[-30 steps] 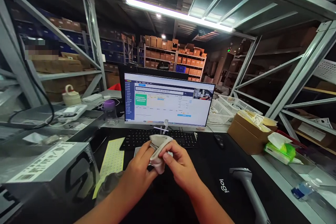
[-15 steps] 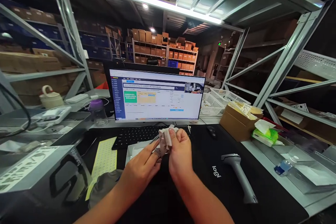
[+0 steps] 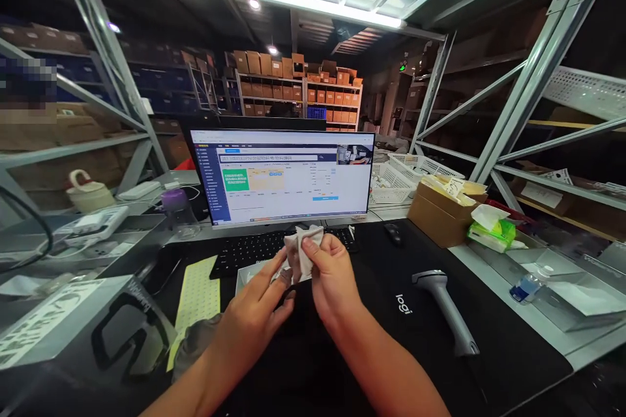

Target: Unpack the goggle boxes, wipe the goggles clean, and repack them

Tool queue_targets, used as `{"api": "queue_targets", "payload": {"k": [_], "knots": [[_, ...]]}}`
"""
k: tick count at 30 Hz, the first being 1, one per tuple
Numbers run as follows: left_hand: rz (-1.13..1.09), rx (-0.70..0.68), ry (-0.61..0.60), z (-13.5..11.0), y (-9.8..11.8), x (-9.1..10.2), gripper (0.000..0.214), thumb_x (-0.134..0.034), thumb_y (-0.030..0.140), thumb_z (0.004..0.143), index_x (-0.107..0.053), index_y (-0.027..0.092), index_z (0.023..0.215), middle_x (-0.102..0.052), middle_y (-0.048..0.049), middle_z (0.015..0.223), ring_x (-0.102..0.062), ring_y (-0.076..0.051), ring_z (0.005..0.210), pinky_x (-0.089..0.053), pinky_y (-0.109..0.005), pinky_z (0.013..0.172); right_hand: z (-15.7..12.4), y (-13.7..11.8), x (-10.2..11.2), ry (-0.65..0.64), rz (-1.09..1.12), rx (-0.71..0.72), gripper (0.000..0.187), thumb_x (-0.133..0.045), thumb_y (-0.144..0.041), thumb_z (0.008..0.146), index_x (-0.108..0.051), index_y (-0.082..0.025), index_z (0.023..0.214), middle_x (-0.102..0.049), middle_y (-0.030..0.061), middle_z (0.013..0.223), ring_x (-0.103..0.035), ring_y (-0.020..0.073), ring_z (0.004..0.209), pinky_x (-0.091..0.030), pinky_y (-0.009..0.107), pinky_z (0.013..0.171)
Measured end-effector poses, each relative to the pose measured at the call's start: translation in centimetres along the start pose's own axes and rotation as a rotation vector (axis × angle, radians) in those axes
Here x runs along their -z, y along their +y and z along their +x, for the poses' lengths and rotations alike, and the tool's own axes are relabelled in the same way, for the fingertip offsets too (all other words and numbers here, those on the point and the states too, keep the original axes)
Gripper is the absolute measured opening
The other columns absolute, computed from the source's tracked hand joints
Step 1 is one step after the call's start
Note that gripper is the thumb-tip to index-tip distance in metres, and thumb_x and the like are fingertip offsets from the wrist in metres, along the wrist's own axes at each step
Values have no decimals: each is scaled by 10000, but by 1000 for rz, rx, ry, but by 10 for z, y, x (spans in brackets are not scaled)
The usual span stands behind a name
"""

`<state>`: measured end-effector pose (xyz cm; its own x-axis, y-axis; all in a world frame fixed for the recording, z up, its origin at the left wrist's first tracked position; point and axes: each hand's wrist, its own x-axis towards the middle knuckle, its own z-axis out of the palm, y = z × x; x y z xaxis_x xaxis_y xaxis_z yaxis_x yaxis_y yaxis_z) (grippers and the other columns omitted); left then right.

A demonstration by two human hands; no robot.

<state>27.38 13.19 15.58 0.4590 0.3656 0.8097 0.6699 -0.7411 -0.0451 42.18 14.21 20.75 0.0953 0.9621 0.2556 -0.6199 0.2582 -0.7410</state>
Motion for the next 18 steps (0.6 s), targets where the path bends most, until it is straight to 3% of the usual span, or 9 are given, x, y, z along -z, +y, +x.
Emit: {"api": "queue_targets", "payload": {"k": [3,6,8,11,14,18], "knots": [[-2,58,64,-4,-3,1,273,-540,161,933,-573,140,1202,-571,-235,1394,-658,-314,1181,-609,-386,910,-16,25,-6,41,-4,79,623,-888,-341,623,-283,-209,551,-508,-47,591,-440,100,564,-404,232,548],[-41,133,110,-7,-8,6,321,-554,221,949,-553,164,1265,-540,-212,1438,-630,-310,1227,-594,-374,946,-34,49,-13,18,-113,113,621,-867,-366,667,-285,-212,517,-403,-64,519,-344,85,513,-330,223,498],[-75,181,97,-8,-9,9,339,-562,243,950,-555,191,1285,-520,-186,1466,-618,-301,1244,-590,-366,959,-38,52,-15,6,-158,121,631,-866,-374,674,-282,-212,498,-386,-65,507,-328,83,504,-308,223,486],[-76,143,61,-6,-9,10,363,-573,213,937,-557,204,1299,-526,-172,1465,-600,-299,1269,-562,-407,1017,-27,33,-11,-4,-49,30,636,-914,-326,594,-294,-206,514,-476,-53,546,-417,93,534,-354,220,515],[-22,-19,19,-2,-4,4,338,-542,88,915,-582,162,1242,-525,-201,1457,-524,-308,1351,-442,-515,1136,-9,3,-1,-3,105,-95,610,-943,-277,514,-338,-202,536,-583,-35,638,-509,115,593,-416,230,552],[74,-101,40,0,1,-1,260,-526,65,919,-602,116,1163,-556,-241,1403,-511,-330,1358,-478,-524,1098,-5,-8,3,2,146,-72,561,-922,-283,580,-367,-205,560,-574,-40,644,-491,109,582,-420,233,554]]}}
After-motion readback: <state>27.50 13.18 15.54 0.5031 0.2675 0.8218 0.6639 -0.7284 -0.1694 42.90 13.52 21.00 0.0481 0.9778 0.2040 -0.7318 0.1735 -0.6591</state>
